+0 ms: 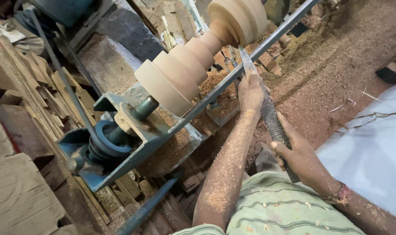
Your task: The person shapes a spinning wooden workpiece mounted on a lathe, holding a chisel against the rotating wood with one hand while steadying a rasp with the other, producing wood shavings as the profile of the turned piece is refined. The person continues cutting and filing along the piece throughout the clip.
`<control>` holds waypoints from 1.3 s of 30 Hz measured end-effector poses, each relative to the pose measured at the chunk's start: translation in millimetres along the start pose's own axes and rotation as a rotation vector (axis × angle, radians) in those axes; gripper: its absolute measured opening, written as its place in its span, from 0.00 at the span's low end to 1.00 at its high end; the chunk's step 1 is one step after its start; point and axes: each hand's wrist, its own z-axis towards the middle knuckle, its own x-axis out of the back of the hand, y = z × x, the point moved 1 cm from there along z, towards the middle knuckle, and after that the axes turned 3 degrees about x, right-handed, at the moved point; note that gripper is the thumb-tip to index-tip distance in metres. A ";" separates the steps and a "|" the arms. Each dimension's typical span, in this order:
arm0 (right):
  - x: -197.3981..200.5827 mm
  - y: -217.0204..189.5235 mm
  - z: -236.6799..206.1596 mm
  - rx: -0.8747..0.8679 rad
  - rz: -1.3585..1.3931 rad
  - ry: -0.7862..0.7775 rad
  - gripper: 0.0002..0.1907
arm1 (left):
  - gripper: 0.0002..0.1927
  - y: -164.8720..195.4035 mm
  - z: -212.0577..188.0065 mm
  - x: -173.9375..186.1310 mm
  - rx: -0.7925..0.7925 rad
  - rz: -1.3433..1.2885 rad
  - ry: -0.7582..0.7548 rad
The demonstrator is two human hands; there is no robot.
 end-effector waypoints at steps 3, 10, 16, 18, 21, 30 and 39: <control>-8.7 -1.6 3.3 0.016 -0.009 0.025 0.45 | 0.15 0.0 9.2 1.6 -0.071 0.067 -0.001; -6.9 -17.9 5.2 -0.076 -0.084 0.076 0.44 | 0.15 15.3 8.1 -2.6 0.014 0.039 0.022; -2.3 -29.3 8.8 -0.130 -0.079 0.068 0.44 | 0.19 33.5 3.0 -9.2 0.082 0.061 0.045; 0.3 -31.4 9.3 -0.131 -0.102 0.057 0.45 | 0.21 33.3 3.6 -9.6 0.095 0.060 0.047; 4.8 -33.2 8.5 -0.138 -0.179 0.045 0.45 | 0.21 26.7 7.5 -8.8 0.061 0.120 0.062; 18.8 -1.3 -0.9 0.056 -0.148 0.023 0.44 | 0.19 5.0 4.9 10.2 -0.038 -0.114 -0.272; 79.8 119.0 -28.1 0.447 -0.906 0.184 0.35 | 0.26 -27.8 -77.8 89.3 0.093 0.016 -0.576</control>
